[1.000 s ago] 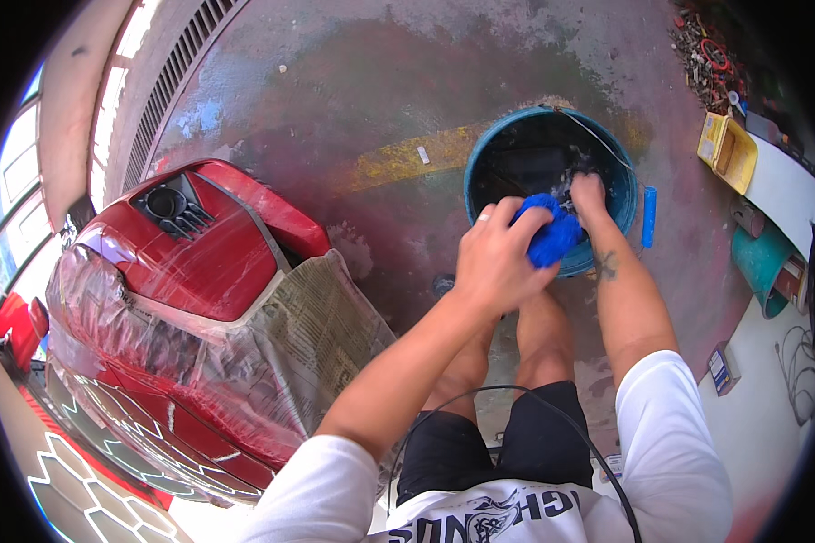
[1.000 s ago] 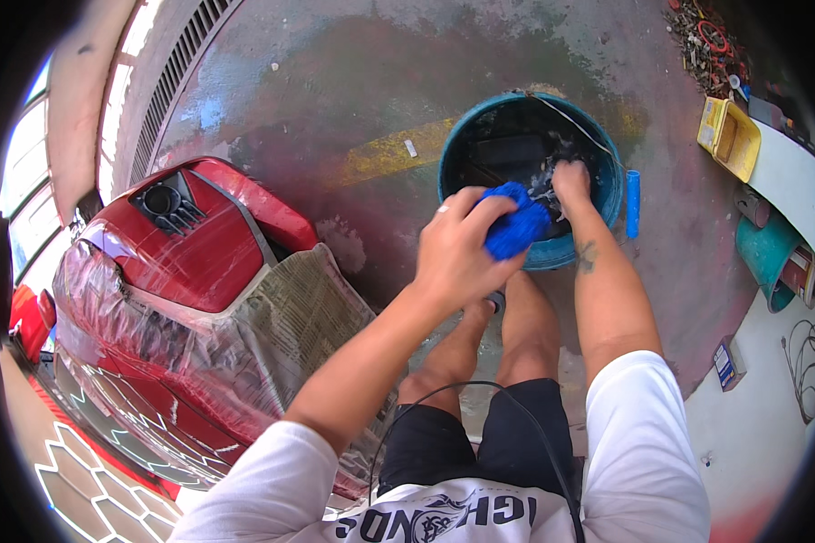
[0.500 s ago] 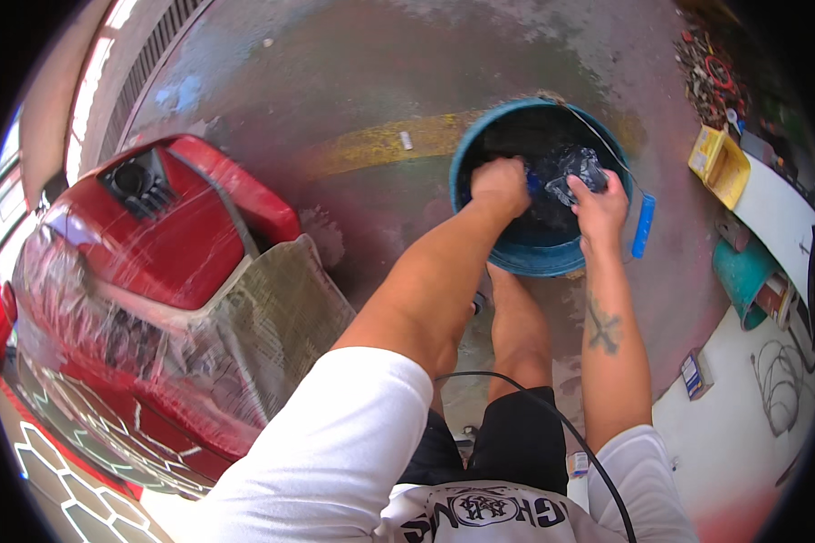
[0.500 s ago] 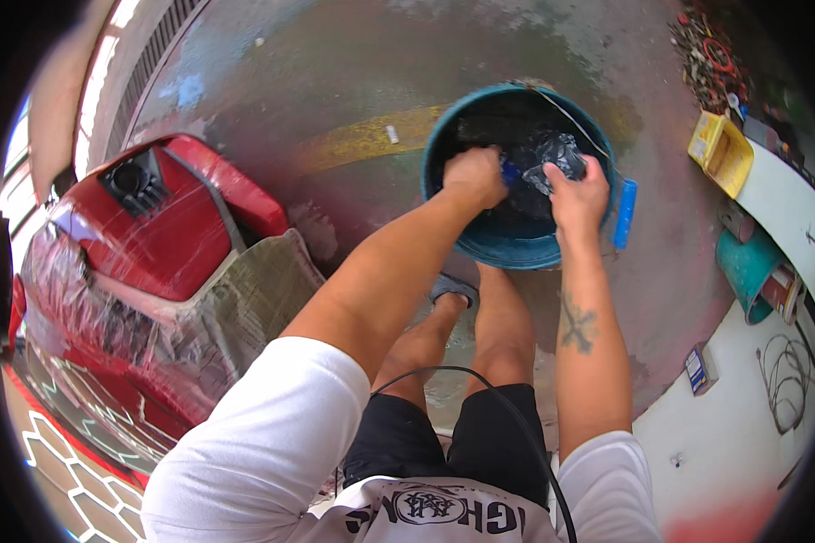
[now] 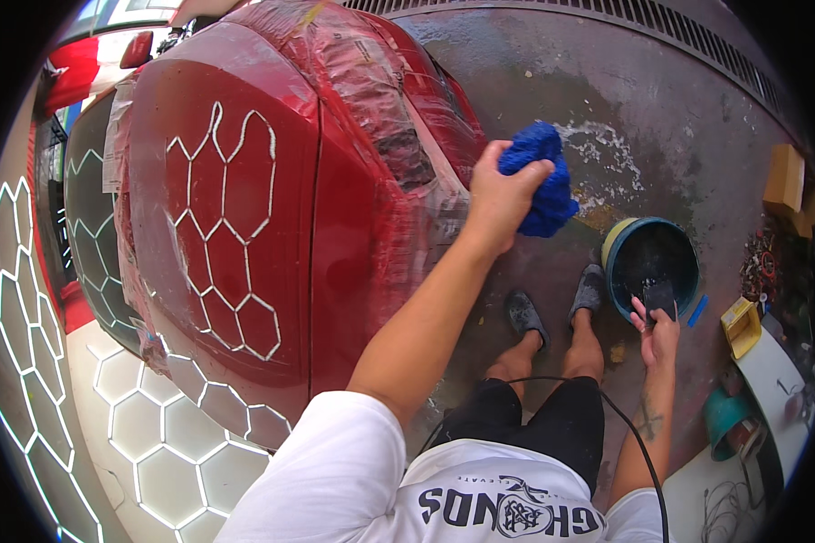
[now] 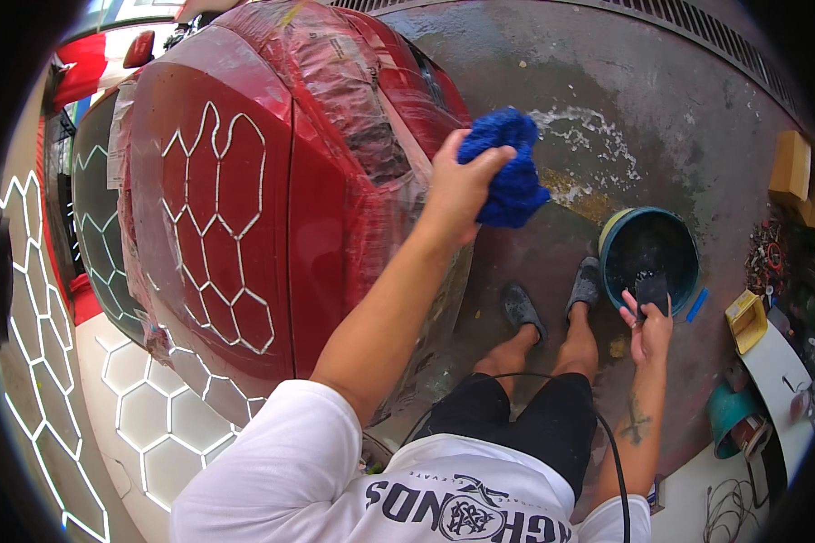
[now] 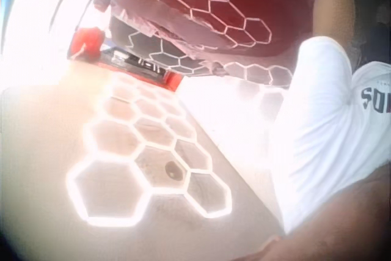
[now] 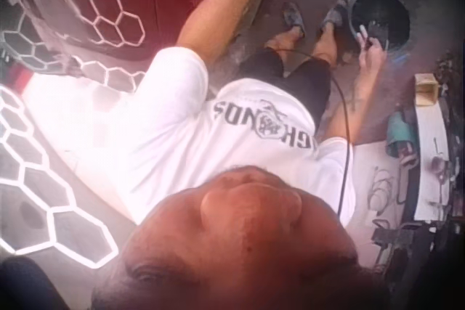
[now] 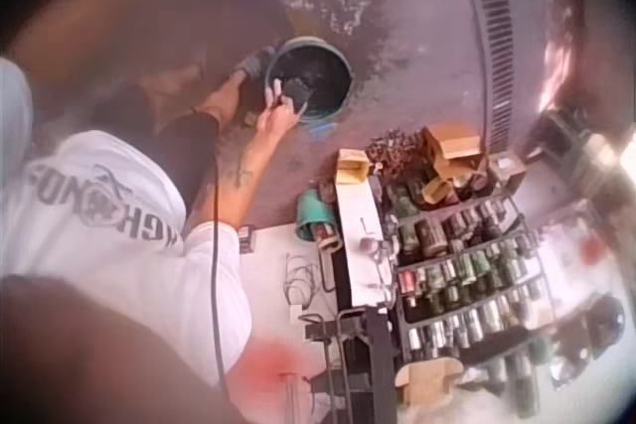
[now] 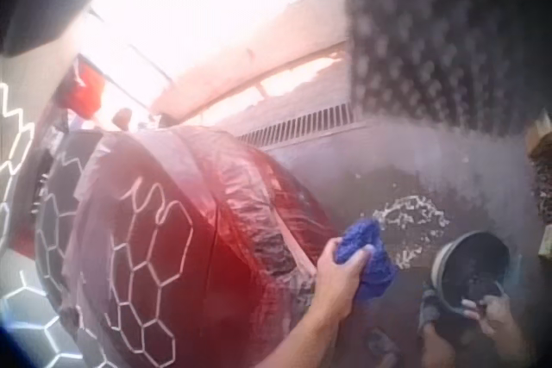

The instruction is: The person scrubs the hood of a red car with a black sanding block and wipes the surface with a blue microfiber cloth. They repeatedly dip the cloth into a bucket of water and continue cleaning the hood area.

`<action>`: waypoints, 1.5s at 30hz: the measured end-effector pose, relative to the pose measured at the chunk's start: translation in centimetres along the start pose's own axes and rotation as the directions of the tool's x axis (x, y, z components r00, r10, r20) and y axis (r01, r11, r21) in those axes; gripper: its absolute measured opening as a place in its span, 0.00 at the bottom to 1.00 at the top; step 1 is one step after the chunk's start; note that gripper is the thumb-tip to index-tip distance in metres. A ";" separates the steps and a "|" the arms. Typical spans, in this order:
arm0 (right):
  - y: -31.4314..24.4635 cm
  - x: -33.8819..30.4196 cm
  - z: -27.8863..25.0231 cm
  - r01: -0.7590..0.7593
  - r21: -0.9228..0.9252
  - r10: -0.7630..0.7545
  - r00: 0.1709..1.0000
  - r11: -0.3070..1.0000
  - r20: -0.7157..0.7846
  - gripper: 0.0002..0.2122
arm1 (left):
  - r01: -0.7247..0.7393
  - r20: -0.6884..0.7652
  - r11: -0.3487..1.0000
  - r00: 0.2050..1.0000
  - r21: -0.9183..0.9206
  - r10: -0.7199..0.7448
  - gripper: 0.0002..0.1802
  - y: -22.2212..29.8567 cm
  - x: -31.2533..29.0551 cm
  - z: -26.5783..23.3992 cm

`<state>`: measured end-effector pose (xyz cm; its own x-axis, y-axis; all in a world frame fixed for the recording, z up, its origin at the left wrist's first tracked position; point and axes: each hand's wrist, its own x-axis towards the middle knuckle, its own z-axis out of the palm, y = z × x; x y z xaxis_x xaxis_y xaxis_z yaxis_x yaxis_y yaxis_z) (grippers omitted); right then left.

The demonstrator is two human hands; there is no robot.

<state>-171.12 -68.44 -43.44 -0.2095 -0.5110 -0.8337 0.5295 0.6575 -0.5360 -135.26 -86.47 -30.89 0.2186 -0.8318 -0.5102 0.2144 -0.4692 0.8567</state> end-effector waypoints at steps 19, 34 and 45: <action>-0.6 -8.7 34.4 0.230 -0.005 -0.158 0.682 0.973 0.714 0.29 | -0.089 0.321 -0.339 0.605 0.937 0.728 0.50 25.4 4.4 -31.4; -2.8 -4.6 39.1 0.583 -0.304 -0.325 0.732 0.754 0.600 0.11 | -0.017 0.195 -0.226 0.572 0.974 0.797 0.40 22.0 -2.1 -36.1; 1.0 -10.6 48.5 0.972 -0.035 -0.594 0.170 0.231 0.786 0.19 | 0.060 0.188 -0.272 0.578 0.961 0.794 0.44 23.1 0.3 -37.1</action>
<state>-128.53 -89.21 -28.74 0.2958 -0.9129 0.2813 -0.1104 -0.3252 -0.9392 -94.88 -86.54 -14.09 0.1172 -0.9090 0.3999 -0.9595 -0.2076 -0.1906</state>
